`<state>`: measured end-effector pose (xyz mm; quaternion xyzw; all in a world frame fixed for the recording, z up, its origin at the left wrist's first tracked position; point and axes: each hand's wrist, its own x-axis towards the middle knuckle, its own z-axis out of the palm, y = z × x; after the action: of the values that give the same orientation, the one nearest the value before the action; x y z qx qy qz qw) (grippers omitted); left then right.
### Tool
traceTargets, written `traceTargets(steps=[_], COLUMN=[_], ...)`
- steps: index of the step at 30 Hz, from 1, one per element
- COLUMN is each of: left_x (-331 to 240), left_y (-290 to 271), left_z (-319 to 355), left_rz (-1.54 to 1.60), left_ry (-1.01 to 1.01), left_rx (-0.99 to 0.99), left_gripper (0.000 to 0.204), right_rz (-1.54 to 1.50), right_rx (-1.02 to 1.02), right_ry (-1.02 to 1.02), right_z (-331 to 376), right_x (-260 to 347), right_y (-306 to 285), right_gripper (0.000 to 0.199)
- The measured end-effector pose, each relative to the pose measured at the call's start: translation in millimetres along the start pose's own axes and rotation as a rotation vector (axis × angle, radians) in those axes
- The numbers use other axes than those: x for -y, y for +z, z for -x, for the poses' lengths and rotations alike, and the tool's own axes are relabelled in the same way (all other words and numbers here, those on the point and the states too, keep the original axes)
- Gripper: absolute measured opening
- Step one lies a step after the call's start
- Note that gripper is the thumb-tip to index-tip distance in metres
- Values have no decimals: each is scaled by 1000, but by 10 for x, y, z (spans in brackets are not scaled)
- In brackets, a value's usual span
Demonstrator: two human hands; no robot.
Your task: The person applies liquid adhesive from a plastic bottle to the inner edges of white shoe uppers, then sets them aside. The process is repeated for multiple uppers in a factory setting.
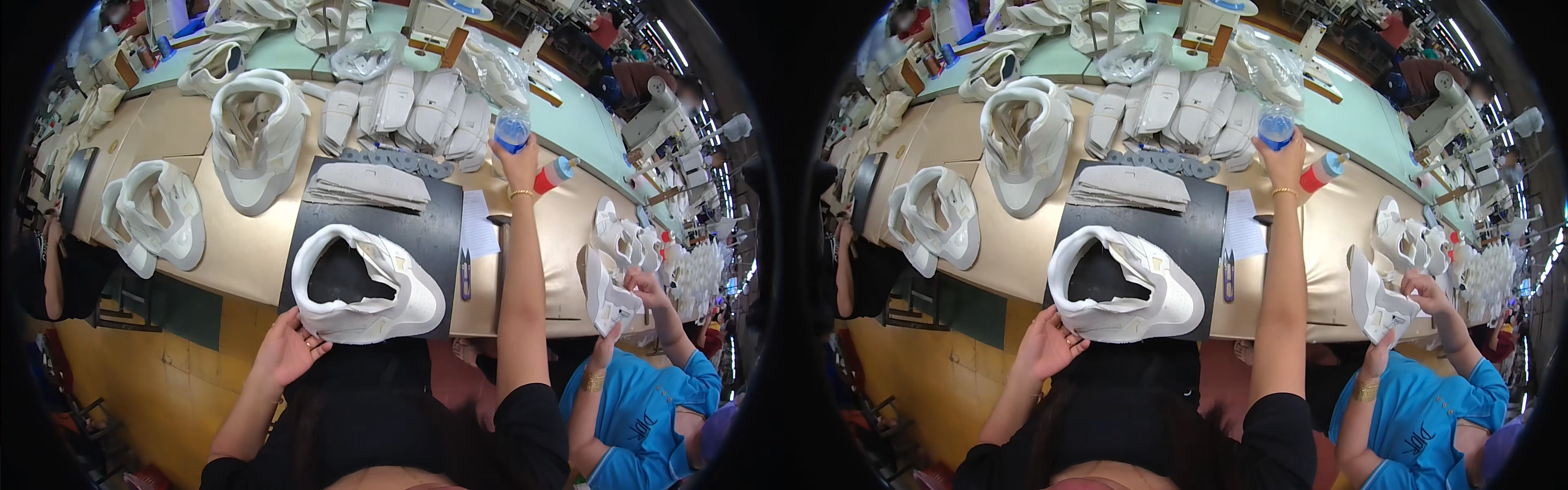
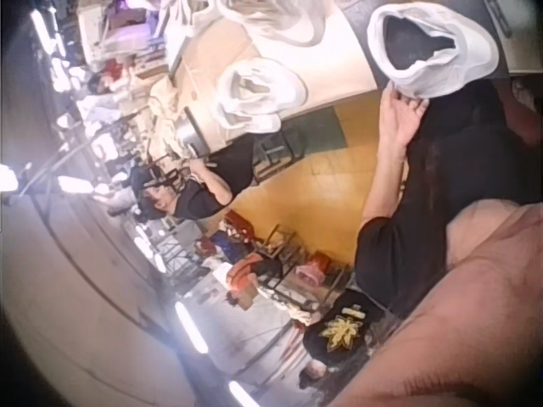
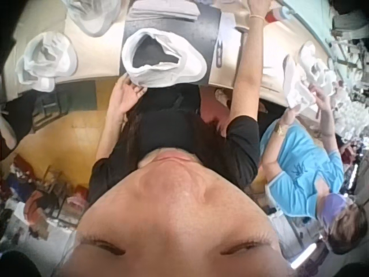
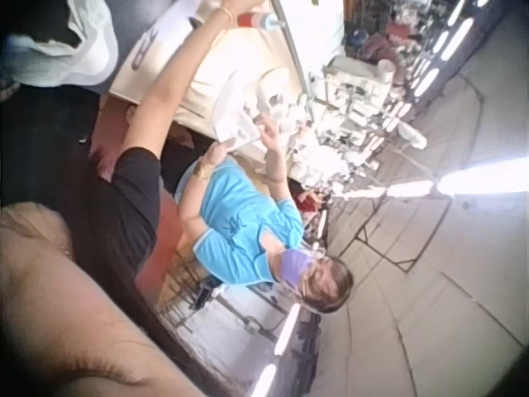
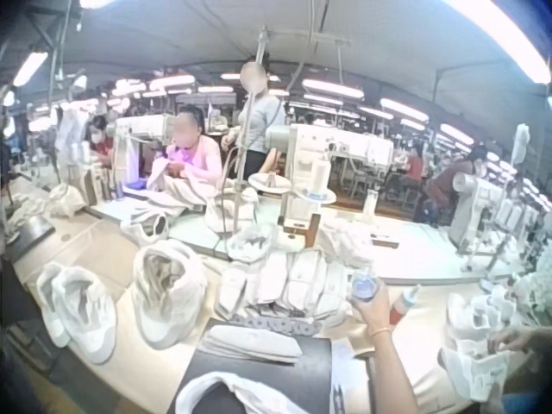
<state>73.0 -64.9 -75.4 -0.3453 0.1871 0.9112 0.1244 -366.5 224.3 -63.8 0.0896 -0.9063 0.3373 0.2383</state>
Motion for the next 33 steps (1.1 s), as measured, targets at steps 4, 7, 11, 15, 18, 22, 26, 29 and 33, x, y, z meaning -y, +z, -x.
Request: traceTargets(steps=[4, 7, 11, 15, 18, 22, 26, 29, 33], left_x=[-3, -8, -63, -89, -161, -190, -202, -202, -208], left_y=[15, 9, 30, -4, 52, 114, 131, 77, 80], left_z=[8, 9, -27, -45, -49, -78, -106, -151, -274], left_rz=[16, 22, 64, 1, -7, 39, 51, 135, 308], left_ry=[5, 12, 18, 51, 96, 119, 124, 137, 84], left_rx=[-19, -13, 25, 46, 62, 51, 66, 49, 110], left_gripper=[36, 35, 31, 36, 40, 38, 41, 47, 51], right_rz=[-144, -91, -227, -407, -342, -228, -144, -265, -237], right_rx=[-71, -146, -253, -339, -321, -193, -230, -138, -258], right_ry=[25, 95, 156, 266, 296, 332, 342, 383, 346], right_z=[87, 127, 119, 262, 275, 285, 336, 323, 304], right_x=[-114, -86, -50, -2, 37, -91, -194, -19, -49], right_y=[300, 447, 502, 548, 622, 596, 549, 488, 532], right_gripper=[83, 78, 79, 81, 86, 92, 92, 95, 92])
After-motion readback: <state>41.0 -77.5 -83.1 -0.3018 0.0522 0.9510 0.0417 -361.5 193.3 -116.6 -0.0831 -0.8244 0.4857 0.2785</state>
